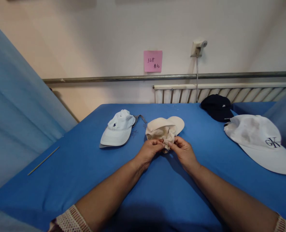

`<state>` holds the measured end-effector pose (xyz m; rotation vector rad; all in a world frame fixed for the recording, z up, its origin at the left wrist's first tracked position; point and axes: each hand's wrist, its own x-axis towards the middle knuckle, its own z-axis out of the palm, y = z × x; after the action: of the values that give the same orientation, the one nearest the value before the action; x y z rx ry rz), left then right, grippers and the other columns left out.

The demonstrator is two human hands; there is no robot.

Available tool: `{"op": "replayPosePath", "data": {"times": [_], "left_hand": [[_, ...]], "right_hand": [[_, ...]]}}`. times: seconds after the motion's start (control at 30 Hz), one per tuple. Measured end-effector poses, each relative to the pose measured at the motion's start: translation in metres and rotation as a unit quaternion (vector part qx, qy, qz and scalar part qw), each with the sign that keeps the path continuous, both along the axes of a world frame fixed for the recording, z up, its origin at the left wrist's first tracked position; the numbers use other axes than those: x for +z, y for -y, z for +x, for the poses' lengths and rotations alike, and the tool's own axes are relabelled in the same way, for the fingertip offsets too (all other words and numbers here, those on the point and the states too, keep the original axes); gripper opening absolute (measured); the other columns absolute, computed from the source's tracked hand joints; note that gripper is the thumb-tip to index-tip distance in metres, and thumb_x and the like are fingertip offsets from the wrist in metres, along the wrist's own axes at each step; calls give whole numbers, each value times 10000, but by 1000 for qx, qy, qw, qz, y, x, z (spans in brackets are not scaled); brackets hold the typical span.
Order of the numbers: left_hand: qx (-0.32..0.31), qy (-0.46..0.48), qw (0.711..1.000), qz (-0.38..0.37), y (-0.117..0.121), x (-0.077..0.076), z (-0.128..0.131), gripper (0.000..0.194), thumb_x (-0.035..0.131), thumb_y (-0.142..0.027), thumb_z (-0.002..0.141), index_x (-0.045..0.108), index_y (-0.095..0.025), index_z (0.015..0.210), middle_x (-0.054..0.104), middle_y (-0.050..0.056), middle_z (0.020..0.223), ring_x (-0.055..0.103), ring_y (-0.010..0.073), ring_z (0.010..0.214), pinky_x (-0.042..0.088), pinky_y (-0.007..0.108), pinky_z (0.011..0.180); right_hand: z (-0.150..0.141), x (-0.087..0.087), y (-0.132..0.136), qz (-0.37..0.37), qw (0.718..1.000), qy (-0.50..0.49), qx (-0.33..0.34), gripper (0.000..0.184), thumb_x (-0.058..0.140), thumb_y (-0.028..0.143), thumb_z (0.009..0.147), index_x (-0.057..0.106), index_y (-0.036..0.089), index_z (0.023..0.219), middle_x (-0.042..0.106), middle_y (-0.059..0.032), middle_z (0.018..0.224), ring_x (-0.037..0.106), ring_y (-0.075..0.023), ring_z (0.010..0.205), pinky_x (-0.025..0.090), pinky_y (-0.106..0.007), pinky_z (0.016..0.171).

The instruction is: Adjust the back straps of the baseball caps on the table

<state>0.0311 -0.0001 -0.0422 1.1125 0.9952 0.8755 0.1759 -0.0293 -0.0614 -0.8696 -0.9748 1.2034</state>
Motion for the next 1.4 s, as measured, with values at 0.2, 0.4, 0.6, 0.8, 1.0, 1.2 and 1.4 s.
{"op": "replayPosePath", "data": {"times": [0.2, 0.4, 0.6, 0.8, 1.0, 1.2, 1.4], "left_hand": [[5, -8, 1000, 2, 1, 1, -1, 224, 764, -281, 624, 617, -117, 582, 599, 21, 573, 515, 104, 552, 399, 247, 595], [39, 22, 996, 80, 6, -3, 7, 270, 771, -364, 663, 668, -115, 668, 656, 56, 777, 573, 132, 696, 440, 263, 693], [31, 18, 993, 109, 4, -4, 6, 244, 788, -344, 654, 685, -123, 669, 660, 73, 881, 579, 148, 781, 445, 273, 745], [22, 7, 995, 101, 1, -5, 5, 250, 761, -344, 679, 657, -119, 640, 645, 56, 801, 559, 123, 697, 431, 254, 669], [59, -30, 990, 125, 1, -11, 8, 228, 706, -339, 729, 618, -132, 701, 613, 17, 679, 526, 110, 605, 420, 241, 597], [56, -167, 914, 366, 11, -4, 4, 150, 624, -303, 839, 630, -168, 904, 633, 63, 982, 590, 176, 909, 476, 303, 820], [-19, -273, 835, 478, 13, -4, 2, 249, 606, -206, 854, 568, -198, 1099, 617, 80, 1091, 566, 204, 1009, 464, 369, 915]], "right_hand": [[0, -3, -1, 13, 1000, 8, 25, 219, 767, 403, 697, 682, 215, 768, 665, 2, 714, 575, -148, 672, 469, -303, 675], [3, -8, -3, 14, 999, -21, -19, 171, 718, 365, 773, 686, 219, 856, 652, 12, 752, 523, -120, 659, 417, -266, 651], [3, -7, -3, 11, 999, -28, -22, 171, 708, 353, 785, 679, 212, 878, 644, 6, 779, 500, -116, 664, 390, -257, 639], [1, -6, -2, 15, 1000, -18, -19, 177, 708, 361, 782, 674, 212, 871, 632, 15, 748, 494, -113, 650, 394, -254, 633], [-4, -4, 0, 14, 1000, -15, -7, 200, 727, 378, 763, 673, 208, 854, 643, 12, 738, 524, -115, 641, 422, -253, 616], [-5, -2, 1, -26, 996, -75, -52, 235, 768, 385, 718, 674, 199, 826, 664, 4, 781, 557, -116, 658, 454, -265, 640], [-2, 1, 2, -40, 994, -49, -93, 232, 759, 389, 727, 652, 183, 746, 606, 30, 663, 507, -84, 585, 399, -218, 556]]}}
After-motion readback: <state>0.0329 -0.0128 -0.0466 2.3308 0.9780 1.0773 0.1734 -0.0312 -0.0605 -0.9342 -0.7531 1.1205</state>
